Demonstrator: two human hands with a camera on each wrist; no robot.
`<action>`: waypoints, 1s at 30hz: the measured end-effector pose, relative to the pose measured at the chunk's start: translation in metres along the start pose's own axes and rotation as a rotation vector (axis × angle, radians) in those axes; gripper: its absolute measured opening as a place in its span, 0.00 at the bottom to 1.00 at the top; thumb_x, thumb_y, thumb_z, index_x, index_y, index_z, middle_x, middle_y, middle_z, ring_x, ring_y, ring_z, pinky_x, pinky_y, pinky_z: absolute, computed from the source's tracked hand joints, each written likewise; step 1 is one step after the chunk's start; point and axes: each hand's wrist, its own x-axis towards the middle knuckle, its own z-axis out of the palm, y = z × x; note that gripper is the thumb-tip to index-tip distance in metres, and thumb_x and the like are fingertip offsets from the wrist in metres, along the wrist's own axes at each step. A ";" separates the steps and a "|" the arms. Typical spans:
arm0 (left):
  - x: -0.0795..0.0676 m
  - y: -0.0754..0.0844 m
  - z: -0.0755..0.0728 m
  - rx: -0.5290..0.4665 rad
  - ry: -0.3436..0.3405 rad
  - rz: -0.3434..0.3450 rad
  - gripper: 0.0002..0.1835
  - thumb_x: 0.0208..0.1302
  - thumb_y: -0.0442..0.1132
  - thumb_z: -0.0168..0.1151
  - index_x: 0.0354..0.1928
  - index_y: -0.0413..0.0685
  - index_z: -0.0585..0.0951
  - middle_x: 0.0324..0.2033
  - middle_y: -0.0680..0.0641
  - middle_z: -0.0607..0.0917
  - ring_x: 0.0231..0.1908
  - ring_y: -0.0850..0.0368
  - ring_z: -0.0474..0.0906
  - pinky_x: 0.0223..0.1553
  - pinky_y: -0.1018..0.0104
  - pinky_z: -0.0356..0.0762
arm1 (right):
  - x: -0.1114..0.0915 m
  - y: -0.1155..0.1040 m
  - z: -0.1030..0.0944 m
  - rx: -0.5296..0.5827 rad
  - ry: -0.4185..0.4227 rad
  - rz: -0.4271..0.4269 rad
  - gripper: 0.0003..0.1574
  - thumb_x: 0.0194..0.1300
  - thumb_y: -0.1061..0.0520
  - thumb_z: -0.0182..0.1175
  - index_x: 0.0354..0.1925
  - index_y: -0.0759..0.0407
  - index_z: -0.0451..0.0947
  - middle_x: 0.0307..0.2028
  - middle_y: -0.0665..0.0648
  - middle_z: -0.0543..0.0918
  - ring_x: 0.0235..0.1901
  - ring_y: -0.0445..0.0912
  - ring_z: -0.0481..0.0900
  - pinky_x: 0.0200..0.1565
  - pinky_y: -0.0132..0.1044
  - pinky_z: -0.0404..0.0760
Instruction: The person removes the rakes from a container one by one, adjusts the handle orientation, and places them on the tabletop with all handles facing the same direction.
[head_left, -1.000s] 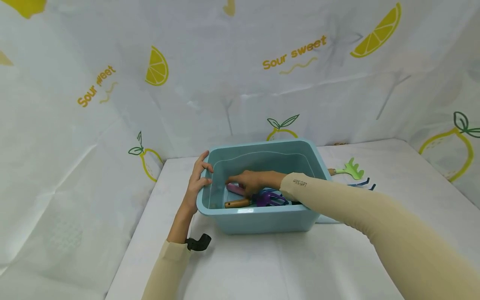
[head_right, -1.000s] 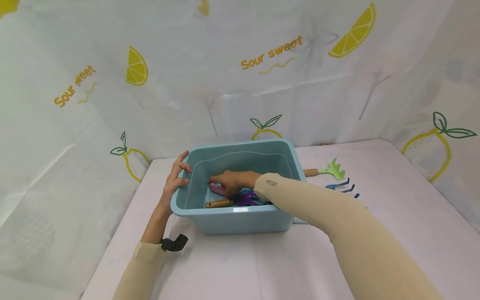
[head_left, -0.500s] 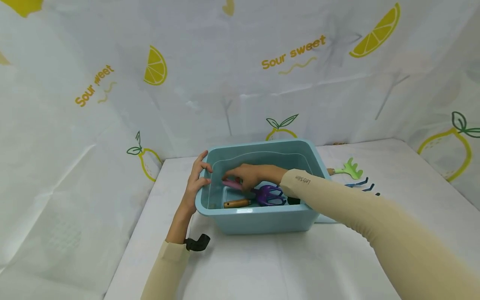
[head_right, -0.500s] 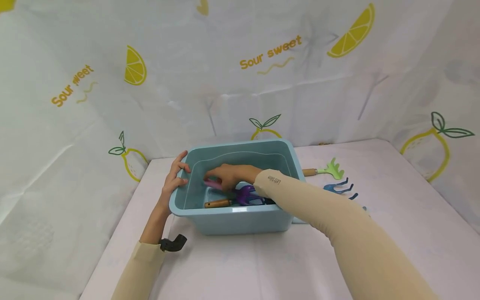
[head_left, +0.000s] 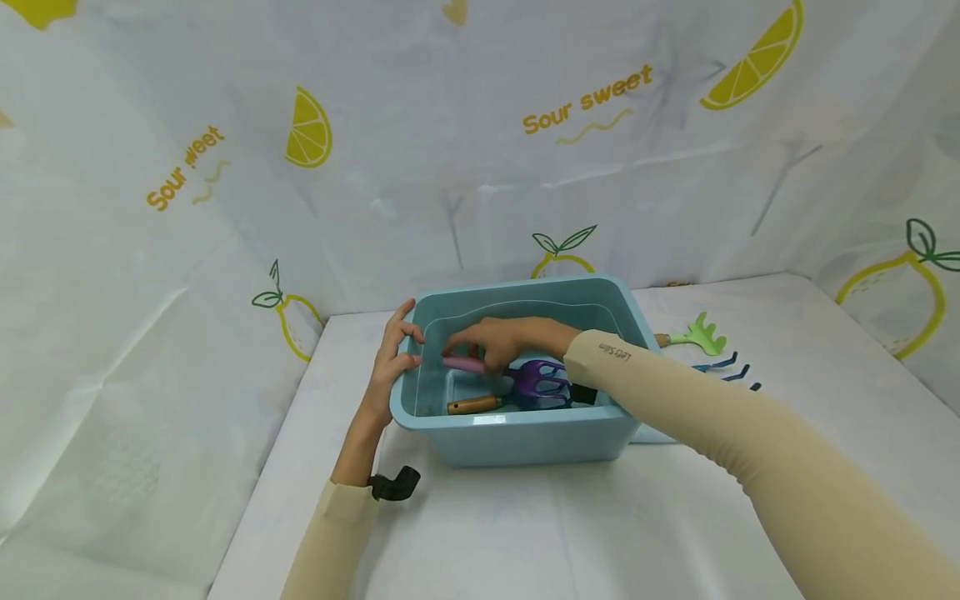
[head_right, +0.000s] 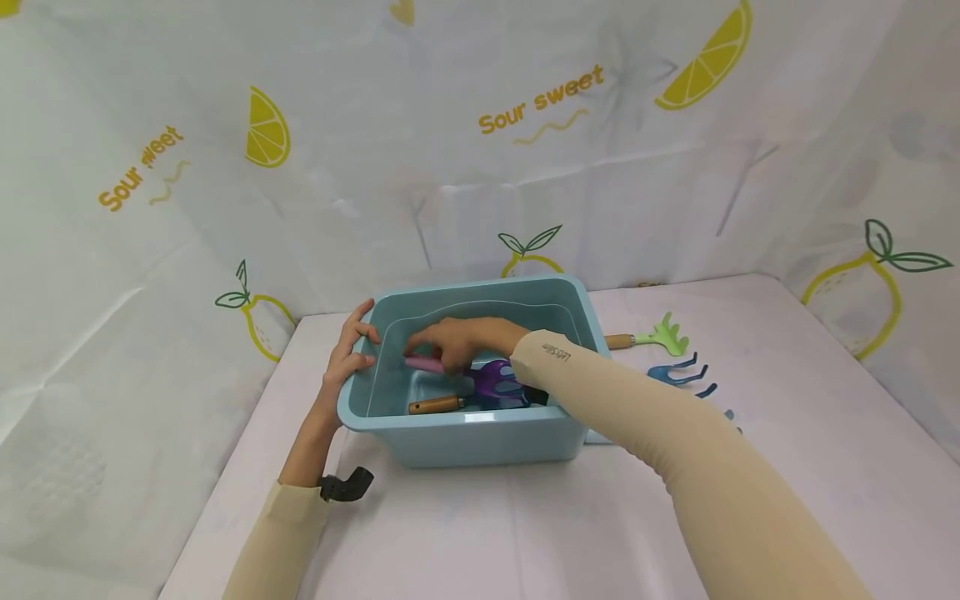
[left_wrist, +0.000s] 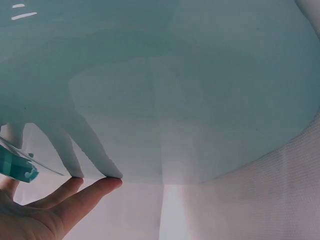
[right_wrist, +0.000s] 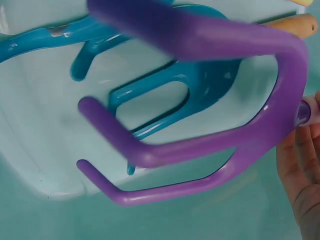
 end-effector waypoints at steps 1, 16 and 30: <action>0.000 0.000 0.000 0.003 -0.001 0.000 0.16 0.54 0.37 0.45 0.45 0.37 0.67 0.82 0.48 0.50 0.81 0.42 0.45 0.73 0.28 0.43 | -0.001 0.000 -0.001 0.002 -0.001 -0.005 0.51 0.59 0.70 0.62 0.76 0.42 0.65 0.58 0.61 0.81 0.44 0.48 0.81 0.39 0.36 0.83; 0.000 0.003 0.000 0.010 0.005 -0.006 0.17 0.53 0.37 0.46 0.45 0.38 0.68 0.82 0.52 0.52 0.81 0.42 0.45 0.72 0.27 0.44 | -0.006 -0.005 -0.012 -0.019 0.012 -0.053 0.49 0.59 0.70 0.61 0.75 0.41 0.66 0.56 0.59 0.82 0.48 0.49 0.80 0.40 0.36 0.83; 0.000 0.001 0.000 0.008 0.003 -0.012 0.16 0.53 0.37 0.45 0.45 0.39 0.67 0.82 0.52 0.51 0.81 0.43 0.45 0.73 0.28 0.45 | -0.013 -0.008 -0.023 -0.022 0.019 -0.067 0.49 0.59 0.68 0.61 0.75 0.39 0.65 0.54 0.56 0.82 0.48 0.50 0.82 0.40 0.38 0.85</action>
